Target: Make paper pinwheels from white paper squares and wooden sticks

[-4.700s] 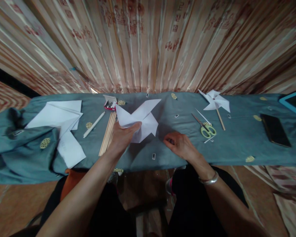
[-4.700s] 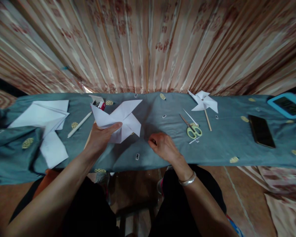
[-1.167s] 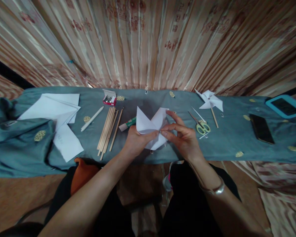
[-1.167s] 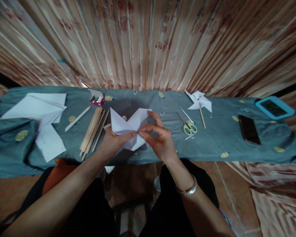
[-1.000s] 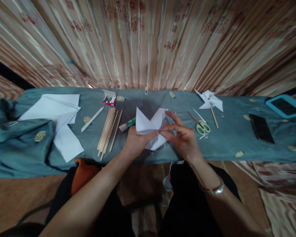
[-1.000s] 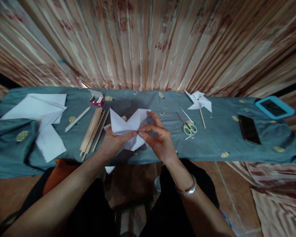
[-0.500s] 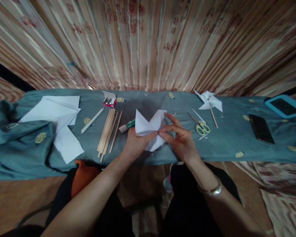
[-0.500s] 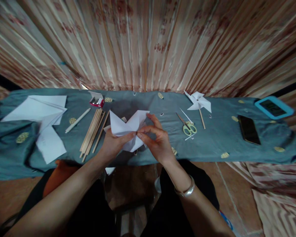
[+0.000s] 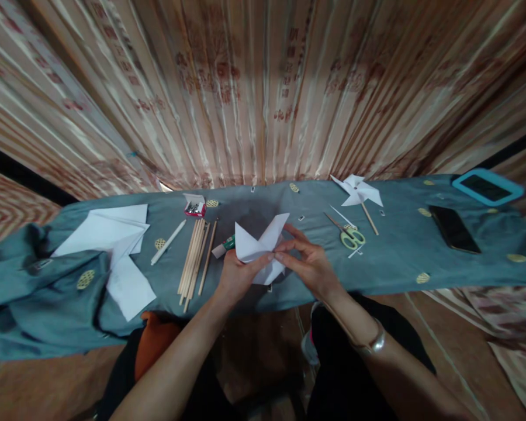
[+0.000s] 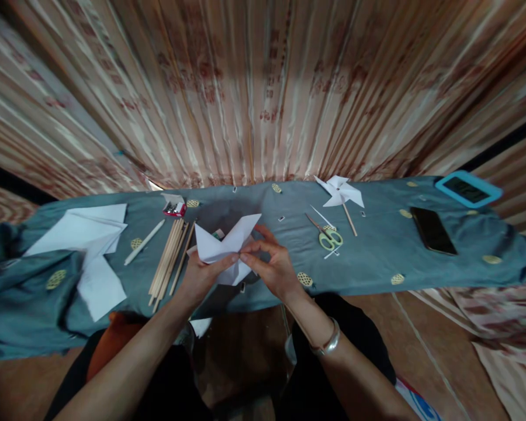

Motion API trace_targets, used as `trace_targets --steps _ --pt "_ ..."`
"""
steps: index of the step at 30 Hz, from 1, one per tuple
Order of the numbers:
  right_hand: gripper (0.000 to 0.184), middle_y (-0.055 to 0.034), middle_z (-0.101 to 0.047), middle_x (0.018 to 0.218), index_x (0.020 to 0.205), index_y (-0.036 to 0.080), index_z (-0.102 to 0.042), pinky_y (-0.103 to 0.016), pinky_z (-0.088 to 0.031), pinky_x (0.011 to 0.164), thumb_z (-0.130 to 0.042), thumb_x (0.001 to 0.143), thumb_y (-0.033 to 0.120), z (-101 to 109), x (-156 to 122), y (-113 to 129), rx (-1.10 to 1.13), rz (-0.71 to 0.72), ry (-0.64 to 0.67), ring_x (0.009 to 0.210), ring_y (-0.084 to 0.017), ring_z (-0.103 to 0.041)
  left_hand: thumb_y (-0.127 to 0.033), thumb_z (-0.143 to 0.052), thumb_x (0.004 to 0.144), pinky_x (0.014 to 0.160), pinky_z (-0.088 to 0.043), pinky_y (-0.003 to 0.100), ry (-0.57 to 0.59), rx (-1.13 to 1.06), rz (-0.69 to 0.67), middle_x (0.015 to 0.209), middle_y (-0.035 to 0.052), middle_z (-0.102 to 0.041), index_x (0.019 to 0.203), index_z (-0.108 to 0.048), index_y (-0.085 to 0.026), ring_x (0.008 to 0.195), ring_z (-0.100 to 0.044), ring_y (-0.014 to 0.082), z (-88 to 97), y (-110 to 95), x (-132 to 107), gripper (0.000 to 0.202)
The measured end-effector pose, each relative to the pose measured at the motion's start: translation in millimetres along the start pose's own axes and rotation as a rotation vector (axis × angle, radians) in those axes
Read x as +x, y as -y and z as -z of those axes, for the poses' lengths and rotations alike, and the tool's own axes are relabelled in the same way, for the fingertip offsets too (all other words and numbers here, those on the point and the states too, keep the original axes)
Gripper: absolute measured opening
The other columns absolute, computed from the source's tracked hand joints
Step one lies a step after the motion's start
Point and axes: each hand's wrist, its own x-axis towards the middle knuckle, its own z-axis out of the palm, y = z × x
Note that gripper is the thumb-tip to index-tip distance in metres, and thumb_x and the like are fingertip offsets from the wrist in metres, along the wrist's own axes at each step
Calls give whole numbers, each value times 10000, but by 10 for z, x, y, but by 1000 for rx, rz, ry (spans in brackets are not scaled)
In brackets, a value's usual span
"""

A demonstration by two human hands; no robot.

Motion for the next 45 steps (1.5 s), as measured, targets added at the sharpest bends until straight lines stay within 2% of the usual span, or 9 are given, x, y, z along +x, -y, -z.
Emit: trace_targets --steps 6,9,14,17,22,25,28,38,45 --pt "183 -73 -515 1440 762 229 -666 -478 -323 1144 -789 676 334 -30 4 4 45 -28 -59 1339 -296 -480 -333 -861 509 686 -558 325 34 4 -9 775 96 -777 736 -759 -129 685 -705 225 18 1 11 321" --pt "282 -90 -483 1465 841 227 -655 -495 -327 1133 -812 642 350 -38 7 -11 55 -47 -88 1315 -306 -497 -343 -867 497 669 -552 321 25 14 5 762 102 -774 726 -758 -126 665 -698 223 32 11 17 334" --pt "491 -100 -603 1342 1047 232 -646 -503 -317 1138 -834 609 350 -57 27 -30 78 -68 -121 1268 -296 -535 -342 -876 464 634 -545 304 -12 15 14 710 82 -766 673 -746 -140 622 -682 211 26 -7 12 318" --pt "603 -95 -670 1237 1126 234 -607 -475 -396 1095 -855 582 315 -74 32 -22 181 -92 -103 1207 -282 -588 -341 -883 452 622 -540 298 -5 2 31 688 73 -760 659 -737 -142 602 -671 203 20 -32 1 321" --pt "750 -53 -733 1062 1233 252 -514 -399 -548 890 -871 575 294 -91 12 4 324 -164 -46 986 -246 -693 -336 -869 473 602 -524 281 4 5 28 659 61 -745 654 -730 -144 578 -647 184 38 -26 -3 298" --pt "764 -10 -738 916 1235 252 -510 -349 -567 778 -878 567 301 -89 -1 27 317 -182 -52 848 -217 -706 -352 -851 509 621 -534 295 17 29 19 696 64 -752 692 -733 -148 607 -661 195 51 -16 -6 298" --pt "750 5 -730 861 1229 245 -522 -324 -565 719 -875 569 299 -85 -6 56 307 -192 -51 790 -204 -703 -348 -844 526 641 -547 313 26 30 20 713 64 -755 715 -732 -149 622 -674 204 56 -17 -17 296" --pt "769 -23 -763 881 1265 233 -507 -370 -587 740 -870 594 332 -36 -9 77 182 -190 -36 810 -244 -729 -318 -860 508 703 -577 339 33 10 52 778 91 -778 760 -759 -140 687 -714 237 55 13 -7 325" --pt "775 -7 -770 842 1265 234 -497 -342 -597 681 -861 585 303 -43 -5 113 271 -233 2 748 -227 -736 -311 -848 527 703 -570 327 44 27 66 786 86 -780 773 -772 -148 723 -722 244 59 45 1 305"
